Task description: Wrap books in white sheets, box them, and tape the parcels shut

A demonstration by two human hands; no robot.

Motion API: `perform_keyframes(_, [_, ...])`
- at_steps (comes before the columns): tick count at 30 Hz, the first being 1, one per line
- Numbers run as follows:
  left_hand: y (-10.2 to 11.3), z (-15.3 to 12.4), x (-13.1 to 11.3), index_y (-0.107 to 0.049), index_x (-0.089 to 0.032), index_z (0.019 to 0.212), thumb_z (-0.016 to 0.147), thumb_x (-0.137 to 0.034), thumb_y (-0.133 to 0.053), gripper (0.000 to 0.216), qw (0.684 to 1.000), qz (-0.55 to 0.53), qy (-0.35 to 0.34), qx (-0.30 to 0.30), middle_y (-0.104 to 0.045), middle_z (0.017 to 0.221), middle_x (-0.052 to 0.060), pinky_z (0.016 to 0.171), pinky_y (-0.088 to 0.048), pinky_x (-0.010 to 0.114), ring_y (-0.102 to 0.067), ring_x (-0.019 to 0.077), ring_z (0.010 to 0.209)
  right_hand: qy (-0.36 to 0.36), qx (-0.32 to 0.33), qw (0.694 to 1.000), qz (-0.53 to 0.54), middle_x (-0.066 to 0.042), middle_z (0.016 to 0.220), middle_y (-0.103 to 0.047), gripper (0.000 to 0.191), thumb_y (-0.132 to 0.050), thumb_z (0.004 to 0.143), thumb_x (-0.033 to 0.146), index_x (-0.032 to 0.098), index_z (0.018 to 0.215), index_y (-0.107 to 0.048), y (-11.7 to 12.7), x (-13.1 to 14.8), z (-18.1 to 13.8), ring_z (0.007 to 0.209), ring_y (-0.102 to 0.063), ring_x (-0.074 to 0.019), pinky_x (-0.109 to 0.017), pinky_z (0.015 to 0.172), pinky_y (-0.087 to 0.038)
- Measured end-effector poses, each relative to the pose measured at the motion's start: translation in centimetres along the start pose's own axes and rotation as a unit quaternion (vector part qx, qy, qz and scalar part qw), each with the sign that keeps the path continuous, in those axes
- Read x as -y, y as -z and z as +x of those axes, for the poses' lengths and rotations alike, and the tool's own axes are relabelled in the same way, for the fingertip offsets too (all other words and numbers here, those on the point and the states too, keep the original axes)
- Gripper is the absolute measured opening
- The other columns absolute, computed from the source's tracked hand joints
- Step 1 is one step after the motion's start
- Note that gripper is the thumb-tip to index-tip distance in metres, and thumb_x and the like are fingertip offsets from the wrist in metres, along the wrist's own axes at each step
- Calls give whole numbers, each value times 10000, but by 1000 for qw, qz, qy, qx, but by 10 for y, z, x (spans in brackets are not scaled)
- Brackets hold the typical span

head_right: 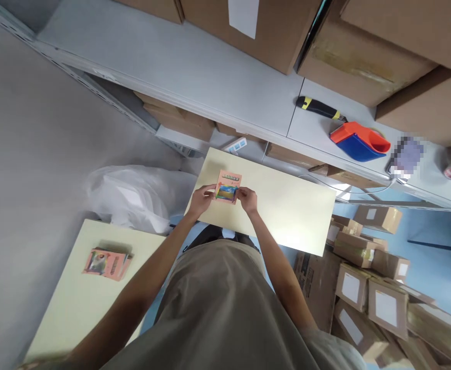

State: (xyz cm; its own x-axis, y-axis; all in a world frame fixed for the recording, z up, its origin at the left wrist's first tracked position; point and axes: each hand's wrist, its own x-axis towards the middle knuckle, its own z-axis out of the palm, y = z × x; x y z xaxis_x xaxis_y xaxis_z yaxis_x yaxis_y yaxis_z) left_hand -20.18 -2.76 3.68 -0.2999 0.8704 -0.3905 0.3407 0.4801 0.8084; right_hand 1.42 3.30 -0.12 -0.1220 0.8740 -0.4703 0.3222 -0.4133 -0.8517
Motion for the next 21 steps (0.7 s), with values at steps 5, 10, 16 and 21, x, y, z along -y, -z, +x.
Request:
perform_keyframes(5, [19, 52, 2, -850, -253, 1263, 916, -68, -590, 472, 998, 52, 5, 22, -851, 1254, 42, 1024, -623, 308, -819, 217, 1031, 1, -42, 994, -103, -78, 1101, -876, 232, -697, 896, 293, 229, 1078, -825, -25, 22, 34, 1061, -835, -278, -369, 942, -654])
perform_keyframes(10, [28, 70, 10, -793, -218, 1353, 964, -166, -660, 415, 995, 78, -19, 66, -729, 1524, 85, 1197, -551, 381, -697, 282, 1408, -62, -121, 981, -140, -144, 1315, -826, 361, -767, 878, 243, 200, 1235, -794, -39, 30, 41, 1130, -822, -293, -398, 997, -652])
perform_keyframes(16, [69, 55, 46, -722, -162, 1414, 949, -218, -682, 469, 991, 125, -44, 34, -722, 1506, 164, 1304, -440, 468, -648, 331, 1444, -66, -73, 982, -163, -129, 1344, -817, 311, -761, 907, 271, 214, 1212, -781, -73, 24, 23, 1110, -820, -262, -379, 972, -657])
perform_keyframes(21, [148, 39, 88, -695, -150, 1387, 951, -212, -598, 451, 983, 163, -25, -83, -671, 1522, 215, 1297, -390, 564, -555, 381, 1491, -43, -12, 982, -184, -110, 1262, -844, 195, -781, 893, 272, 224, 1081, -802, -124, 31, 14, 1056, -824, -254, -415, 1016, -645])
